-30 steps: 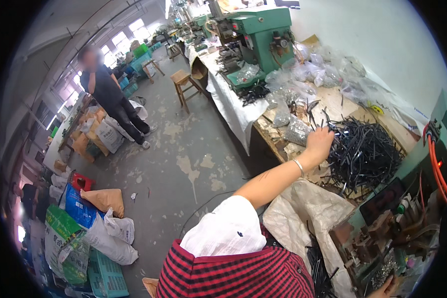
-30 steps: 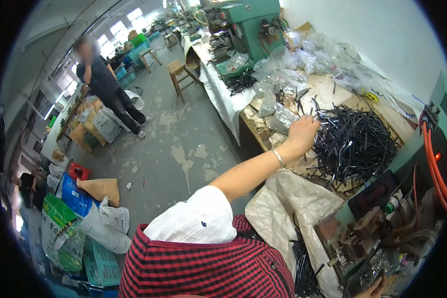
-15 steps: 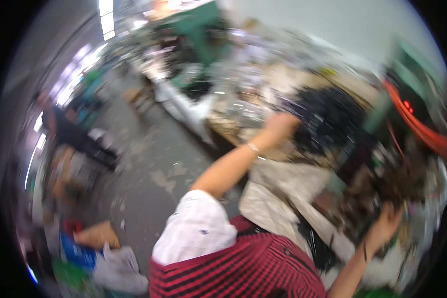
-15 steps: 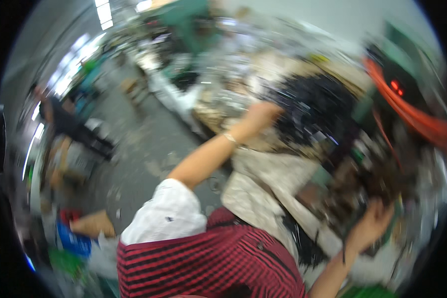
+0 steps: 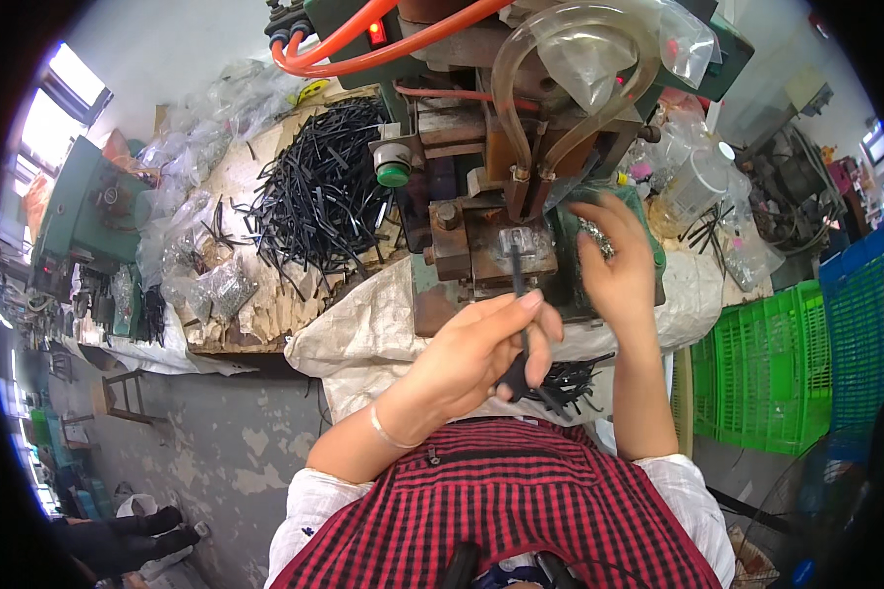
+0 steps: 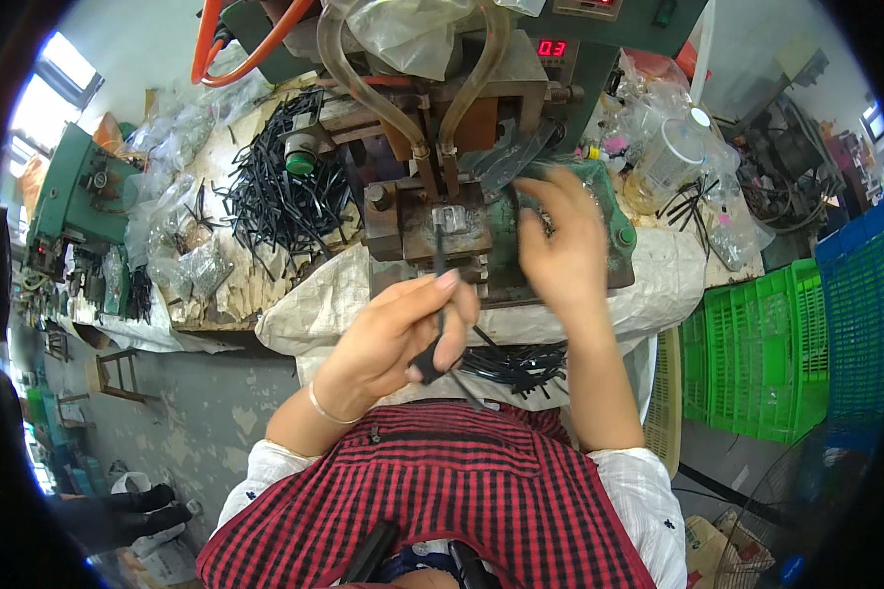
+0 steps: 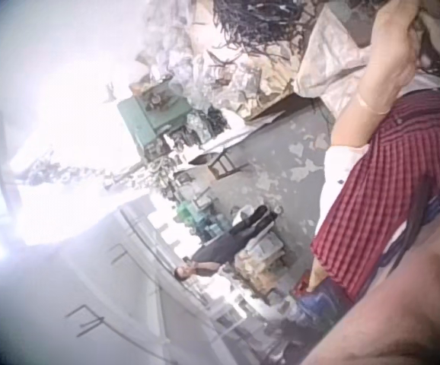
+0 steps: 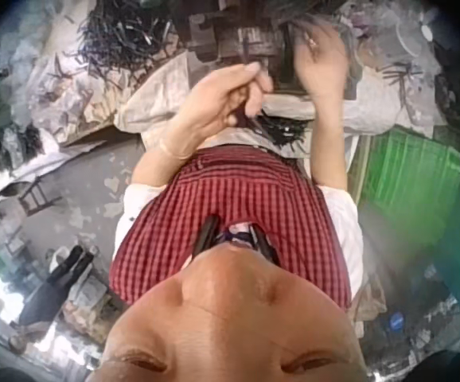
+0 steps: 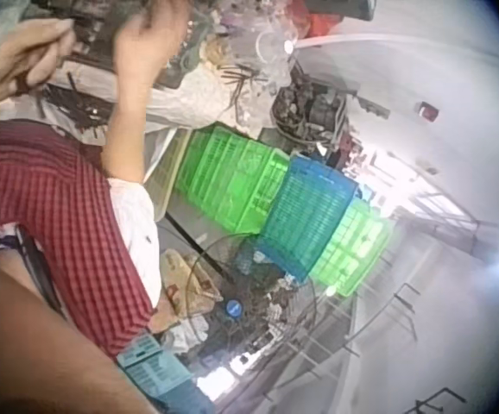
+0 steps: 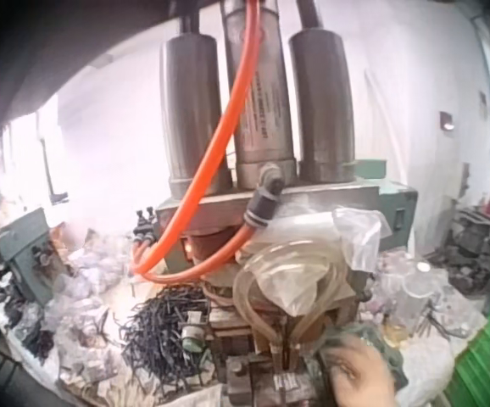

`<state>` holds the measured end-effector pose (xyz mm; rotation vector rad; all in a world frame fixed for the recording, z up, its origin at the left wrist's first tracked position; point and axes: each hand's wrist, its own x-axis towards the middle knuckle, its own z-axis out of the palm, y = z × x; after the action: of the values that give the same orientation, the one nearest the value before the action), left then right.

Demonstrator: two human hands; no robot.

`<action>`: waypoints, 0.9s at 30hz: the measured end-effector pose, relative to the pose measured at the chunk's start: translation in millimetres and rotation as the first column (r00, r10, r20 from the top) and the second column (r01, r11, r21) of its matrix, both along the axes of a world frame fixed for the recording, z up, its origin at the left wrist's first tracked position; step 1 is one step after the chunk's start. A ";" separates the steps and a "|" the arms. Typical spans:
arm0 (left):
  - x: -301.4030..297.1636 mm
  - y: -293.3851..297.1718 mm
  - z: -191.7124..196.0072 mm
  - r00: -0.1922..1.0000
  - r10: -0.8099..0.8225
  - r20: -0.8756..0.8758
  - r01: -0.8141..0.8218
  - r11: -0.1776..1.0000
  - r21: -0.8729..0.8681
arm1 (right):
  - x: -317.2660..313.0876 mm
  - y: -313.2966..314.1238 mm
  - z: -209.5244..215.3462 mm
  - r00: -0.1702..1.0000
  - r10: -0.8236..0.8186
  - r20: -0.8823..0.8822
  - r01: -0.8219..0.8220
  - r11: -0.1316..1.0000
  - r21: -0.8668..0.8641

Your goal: The person repeatedly picks black cable segments and small metal connectors from piles on the workbench, inserts the connector into the cable end, and places the assembled unit into a green basket. The process is continuous and repetitive throughout the clip.

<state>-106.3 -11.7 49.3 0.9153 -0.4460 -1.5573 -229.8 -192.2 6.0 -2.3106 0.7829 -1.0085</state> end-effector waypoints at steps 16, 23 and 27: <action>-12.7 -28.7 -17.1 0.932 0.235 -0.275 -0.212 0.971 0.110 | -8.3 -30.7 -75.3 0.886 -0.378 -0.270 0.217 0.850 -0.479; 43.3 23.0 -20.4 0.880 -0.195 0.433 0.206 0.978 0.022 | -21.9 -58.9 -78.6 0.933 -0.321 -0.161 0.251 0.904 -0.346; 101.4 61.5 -36.8 -0.169 0.243 0.955 -0.440 0.849 -0.294 | -30.0 -53.4 -73.6 0.935 -0.337 -0.108 0.288 0.902 -0.321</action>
<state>-4.9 49.8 12.5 2.0929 -1.0147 -0.0035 -259.8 -245.6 -67.7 -2.6063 1.1704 -1.1556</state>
